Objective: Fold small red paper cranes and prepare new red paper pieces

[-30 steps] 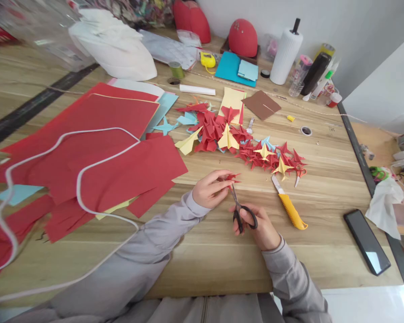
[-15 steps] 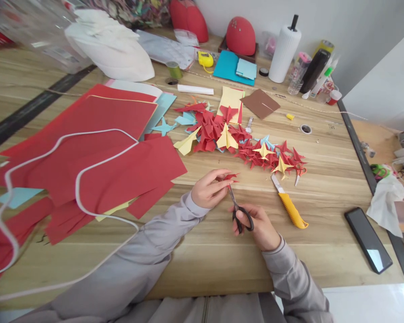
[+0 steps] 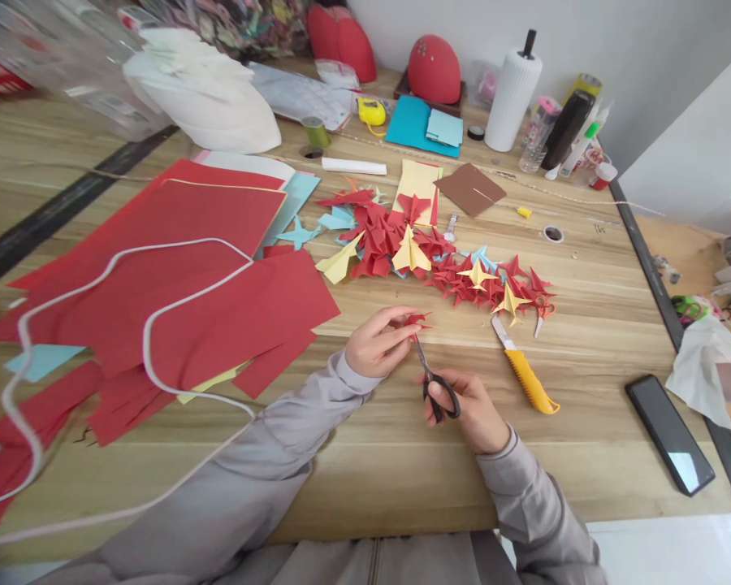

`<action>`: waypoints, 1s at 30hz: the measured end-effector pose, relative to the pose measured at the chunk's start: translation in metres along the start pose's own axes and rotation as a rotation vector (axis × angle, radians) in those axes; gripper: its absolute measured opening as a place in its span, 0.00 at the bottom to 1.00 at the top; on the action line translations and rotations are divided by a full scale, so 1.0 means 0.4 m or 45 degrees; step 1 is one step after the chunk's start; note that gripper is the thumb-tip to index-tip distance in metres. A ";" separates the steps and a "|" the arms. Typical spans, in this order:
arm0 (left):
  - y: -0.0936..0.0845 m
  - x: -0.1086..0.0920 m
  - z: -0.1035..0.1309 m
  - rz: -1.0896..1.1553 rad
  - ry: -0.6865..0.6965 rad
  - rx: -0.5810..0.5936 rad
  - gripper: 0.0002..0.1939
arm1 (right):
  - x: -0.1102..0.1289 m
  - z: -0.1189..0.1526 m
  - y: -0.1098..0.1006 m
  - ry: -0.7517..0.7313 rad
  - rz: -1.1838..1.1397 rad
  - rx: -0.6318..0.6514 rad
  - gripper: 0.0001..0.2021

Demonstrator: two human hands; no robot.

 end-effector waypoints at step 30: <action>-0.008 -0.001 -0.001 -0.033 -0.019 -0.033 0.15 | -0.003 -0.001 0.001 -0.028 0.016 0.028 0.21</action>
Point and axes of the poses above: each hand's wrist, its own z-axis away from the middle knuckle, its own y-axis out of the palm, x = y × z, the point moved 4 cm from there along -z, towards the middle knuckle, and after that the axes turned 9 degrees about -x, right-handed, at the moved point
